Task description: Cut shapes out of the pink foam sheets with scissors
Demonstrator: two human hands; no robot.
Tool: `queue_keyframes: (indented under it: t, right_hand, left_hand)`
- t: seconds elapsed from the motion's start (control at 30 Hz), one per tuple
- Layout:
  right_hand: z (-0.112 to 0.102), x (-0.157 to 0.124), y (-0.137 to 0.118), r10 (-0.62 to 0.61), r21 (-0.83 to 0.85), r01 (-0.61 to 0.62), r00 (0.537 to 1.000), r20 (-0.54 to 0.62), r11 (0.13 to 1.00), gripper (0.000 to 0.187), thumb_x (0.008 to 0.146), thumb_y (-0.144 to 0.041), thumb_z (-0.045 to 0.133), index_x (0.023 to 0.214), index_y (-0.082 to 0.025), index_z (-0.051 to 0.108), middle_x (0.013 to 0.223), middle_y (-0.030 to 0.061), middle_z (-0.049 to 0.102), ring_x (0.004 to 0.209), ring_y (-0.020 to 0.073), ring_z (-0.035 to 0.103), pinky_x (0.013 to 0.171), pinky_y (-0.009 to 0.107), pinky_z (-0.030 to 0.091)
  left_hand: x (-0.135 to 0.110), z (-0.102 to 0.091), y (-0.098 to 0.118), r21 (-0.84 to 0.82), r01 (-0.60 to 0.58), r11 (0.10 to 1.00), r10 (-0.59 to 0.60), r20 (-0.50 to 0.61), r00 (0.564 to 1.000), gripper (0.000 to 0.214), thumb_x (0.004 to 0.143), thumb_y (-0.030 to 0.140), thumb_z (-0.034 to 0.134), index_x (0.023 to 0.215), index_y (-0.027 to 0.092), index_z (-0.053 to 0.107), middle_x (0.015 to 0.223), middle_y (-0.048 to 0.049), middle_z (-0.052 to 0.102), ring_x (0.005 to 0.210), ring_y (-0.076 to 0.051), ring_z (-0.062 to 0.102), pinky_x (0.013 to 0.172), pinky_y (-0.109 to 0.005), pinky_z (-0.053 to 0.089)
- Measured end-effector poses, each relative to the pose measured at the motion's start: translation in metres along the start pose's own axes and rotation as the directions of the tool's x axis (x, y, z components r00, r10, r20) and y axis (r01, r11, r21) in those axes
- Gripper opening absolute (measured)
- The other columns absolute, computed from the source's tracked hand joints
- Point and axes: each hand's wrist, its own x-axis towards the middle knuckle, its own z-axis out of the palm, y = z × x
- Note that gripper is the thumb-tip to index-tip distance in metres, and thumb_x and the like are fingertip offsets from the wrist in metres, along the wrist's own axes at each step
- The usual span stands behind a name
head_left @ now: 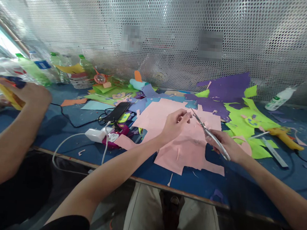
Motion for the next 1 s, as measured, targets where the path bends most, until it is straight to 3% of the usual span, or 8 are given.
queue_keyframes:
  t: [0.33,0.67,1.0]
  right_hand:
    - [-0.002,-0.002,0.002,0.004,0.059,-0.01,0.994,0.108,0.998,0.048,0.08,-0.069,0.062,0.079,-0.021,0.059,0.058,-0.0036,0.049,0.042,0.0119,0.049,0.04,0.025,0.042]
    - [-0.01,-0.004,-0.002,-0.097,0.133,0.068,0.969,0.229,0.989,0.057,0.08,-0.077,0.054,0.085,-0.021,0.06,0.07,-0.0005,0.052,0.05,0.0115,0.049,0.048,0.026,0.047]
    - [-0.009,-0.004,-0.002,-0.044,0.123,0.015,0.969,0.242,0.992,0.064,0.075,-0.083,0.054,0.093,-0.022,0.062,0.079,0.0036,0.058,0.057,0.0146,0.051,0.052,0.029,0.048]
  left_hand:
    - [0.005,-0.001,0.003,-0.1,0.068,0.993,-0.07,-0.019,0.997,0.024,0.09,0.033,0.06,0.074,0.015,0.066,0.069,-0.0017,0.064,0.06,-0.008,0.053,0.057,-0.022,0.04]
    - [0.004,-0.004,0.008,-0.001,0.052,0.999,-0.052,-0.03,0.998,0.022,0.088,0.032,0.063,0.075,0.016,0.071,0.065,-0.0018,0.067,0.057,-0.009,0.054,0.055,-0.022,0.039]
    - [0.002,-0.002,0.003,0.048,-0.003,0.999,0.005,-0.031,0.999,0.023,0.09,0.035,0.063,0.08,0.016,0.073,0.067,-0.002,0.068,0.06,-0.01,0.059,0.057,-0.022,0.041]
